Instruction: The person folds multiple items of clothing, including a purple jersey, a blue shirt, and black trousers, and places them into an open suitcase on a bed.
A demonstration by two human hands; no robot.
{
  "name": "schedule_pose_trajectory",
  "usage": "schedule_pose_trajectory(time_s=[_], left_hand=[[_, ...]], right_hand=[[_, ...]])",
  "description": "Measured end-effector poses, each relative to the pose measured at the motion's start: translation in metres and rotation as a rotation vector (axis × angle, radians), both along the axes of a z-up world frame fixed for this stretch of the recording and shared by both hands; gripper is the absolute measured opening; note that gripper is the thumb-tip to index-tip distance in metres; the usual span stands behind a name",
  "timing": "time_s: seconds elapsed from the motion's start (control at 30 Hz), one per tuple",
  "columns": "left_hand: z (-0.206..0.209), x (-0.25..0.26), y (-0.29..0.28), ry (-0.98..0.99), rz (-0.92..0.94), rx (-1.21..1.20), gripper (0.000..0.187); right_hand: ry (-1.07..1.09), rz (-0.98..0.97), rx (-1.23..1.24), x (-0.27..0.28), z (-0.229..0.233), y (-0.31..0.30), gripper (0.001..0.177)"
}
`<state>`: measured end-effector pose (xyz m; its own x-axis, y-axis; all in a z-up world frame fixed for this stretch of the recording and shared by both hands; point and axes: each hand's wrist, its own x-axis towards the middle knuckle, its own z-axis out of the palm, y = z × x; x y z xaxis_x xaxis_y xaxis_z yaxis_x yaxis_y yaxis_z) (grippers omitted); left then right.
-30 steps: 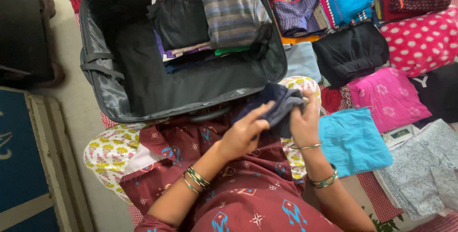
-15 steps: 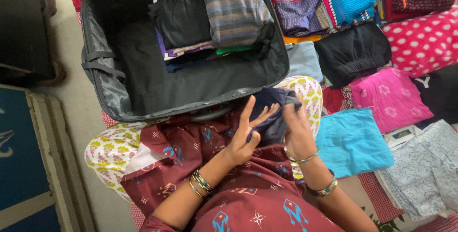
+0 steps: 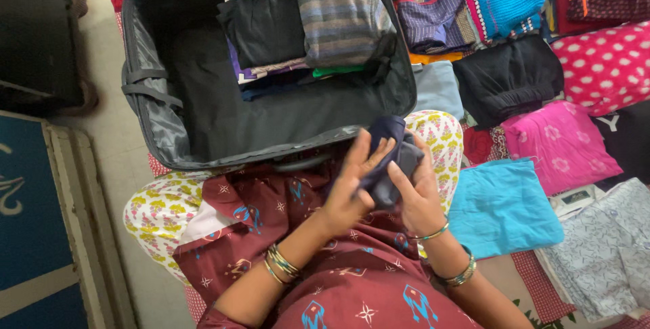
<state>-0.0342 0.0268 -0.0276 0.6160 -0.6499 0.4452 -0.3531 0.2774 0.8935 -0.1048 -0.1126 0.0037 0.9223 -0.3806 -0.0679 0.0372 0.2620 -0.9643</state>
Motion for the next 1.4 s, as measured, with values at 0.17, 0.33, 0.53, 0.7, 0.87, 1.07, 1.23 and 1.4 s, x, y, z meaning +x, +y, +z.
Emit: schedule_pose_trajectory(time_s=[0.17, 0.33, 0.53, 0.7, 0.87, 1.07, 1.23, 1.4], left_hand=[[-0.007, -0.006, 0.005, -0.179, 0.097, -0.061, 0.101], [0.005, 0.004, 0.013, 0.489, 0.022, -0.231, 0.084], [0.046, 0.036, 0.013, 0.794, -0.042, -0.281, 0.056], [0.038, 0.060, -0.013, 0.707, 0.054, 0.010, 0.051], [0.014, 0.081, -0.034, 0.662, 0.074, 0.078, 0.059], [-0.004, 0.099, -0.058, 0.383, 0.239, 0.336, 0.052], [-0.038, 0.093, -0.078, -0.109, 0.414, 0.538, 0.061], [-0.043, 0.087, -0.084, -0.579, 0.268, 0.734, 0.088]], right_hand=[[0.074, 0.029, 0.271, 0.000, 0.019, -0.005, 0.064], [-0.091, 0.207, 0.139, -0.009, 0.013, -0.043, 0.088], [-0.099, 0.503, 0.262, -0.006, -0.033, -0.090, 0.126], [0.050, 0.396, 0.244, -0.016, -0.060, -0.060, 0.099], [0.281, 0.110, 0.353, -0.022, -0.036, -0.064, 0.069], [0.288, -0.182, 0.447, -0.046, -0.050, -0.161, 0.042], [0.086, -0.397, 0.420, -0.048, -0.079, -0.285, 0.038], [-0.058, -0.631, 0.243, -0.005, -0.095, -0.411, 0.046]])
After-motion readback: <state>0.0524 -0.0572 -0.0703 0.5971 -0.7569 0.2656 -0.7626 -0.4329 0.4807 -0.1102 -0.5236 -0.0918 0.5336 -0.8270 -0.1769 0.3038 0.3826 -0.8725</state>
